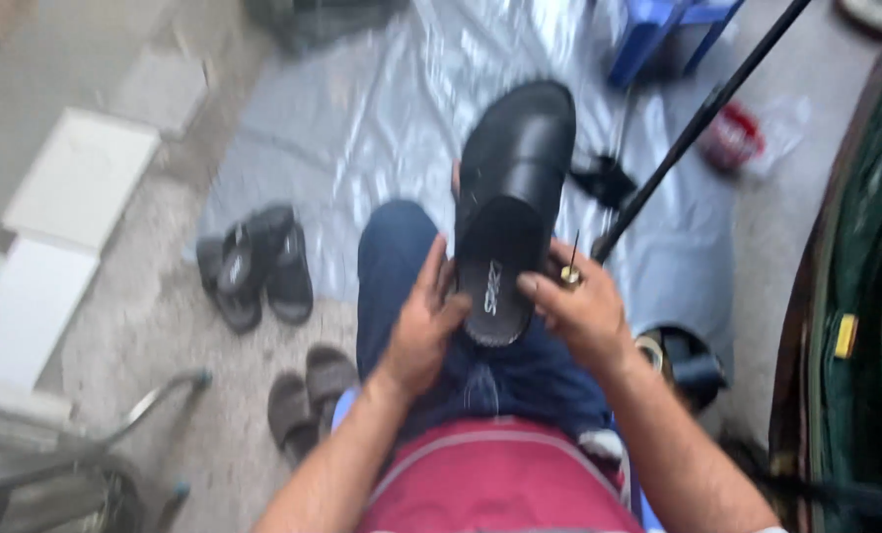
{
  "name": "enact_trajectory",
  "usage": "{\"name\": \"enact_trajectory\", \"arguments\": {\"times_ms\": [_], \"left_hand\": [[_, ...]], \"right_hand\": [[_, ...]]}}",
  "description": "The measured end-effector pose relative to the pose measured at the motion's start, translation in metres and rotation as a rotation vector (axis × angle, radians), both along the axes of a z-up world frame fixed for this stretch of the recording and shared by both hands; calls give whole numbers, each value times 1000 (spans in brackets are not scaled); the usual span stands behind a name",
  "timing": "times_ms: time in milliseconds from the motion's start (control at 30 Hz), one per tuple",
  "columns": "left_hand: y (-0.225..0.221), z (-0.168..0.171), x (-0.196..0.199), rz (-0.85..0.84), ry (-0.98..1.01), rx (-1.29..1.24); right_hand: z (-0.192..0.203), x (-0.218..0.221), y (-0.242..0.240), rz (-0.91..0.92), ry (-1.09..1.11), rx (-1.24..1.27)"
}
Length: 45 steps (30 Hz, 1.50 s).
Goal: Hand-sewing the upper part of a black sandal to its base using a needle and thread.
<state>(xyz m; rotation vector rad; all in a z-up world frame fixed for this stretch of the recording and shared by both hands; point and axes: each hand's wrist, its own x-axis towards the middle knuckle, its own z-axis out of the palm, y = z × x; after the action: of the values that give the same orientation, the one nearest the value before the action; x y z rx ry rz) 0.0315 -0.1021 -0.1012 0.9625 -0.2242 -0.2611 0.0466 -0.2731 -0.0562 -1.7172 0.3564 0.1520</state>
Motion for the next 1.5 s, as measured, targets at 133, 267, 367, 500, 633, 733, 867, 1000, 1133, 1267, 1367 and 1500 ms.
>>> {"name": "enact_trajectory", "arguments": {"times_ms": [133, 267, 367, 500, 633, 733, 867, 1000, 1133, 1267, 1367, 1500], "left_hand": [[-25, -18, -10, 41, 45, 79], [-40, 0, -23, -200, 238, 179], [-24, 7, -28, -175, 252, 505], [17, 12, -40, -272, 485, 459], [82, 30, -51, -332, 466, 757], [113, 45, -47, -167, 406, 1118], [92, 53, -38, 164, 41, 1347], [45, 10, -33, 6, -321, 1240], [14, -23, -30, -31, -473, 1317], [13, -11, -29, -85, -349, 1209], [7, -8, -28, -72, -437, 1170], [-9, -3, -17, -76, -551, 1042]], "right_hand": [[5, 5, -1, -15, -215, 328], [25, 14, 1, -107, -189, -27], [29, 15, -6, -86, -151, -242], [-1, 21, -22, 44, 36, -397], [-14, 9, -7, 192, 192, -445], [-27, 11, -3, 310, 268, -570], [-37, 17, 2, 344, 237, -602], [-40, 19, 2, 355, 250, -587], [-21, 13, -5, 443, 302, -585], [10, 6, -24, 804, 463, -694], [19, -5, -34, 856, 469, -619], [33, 6, -34, 889, 133, -325]]}}
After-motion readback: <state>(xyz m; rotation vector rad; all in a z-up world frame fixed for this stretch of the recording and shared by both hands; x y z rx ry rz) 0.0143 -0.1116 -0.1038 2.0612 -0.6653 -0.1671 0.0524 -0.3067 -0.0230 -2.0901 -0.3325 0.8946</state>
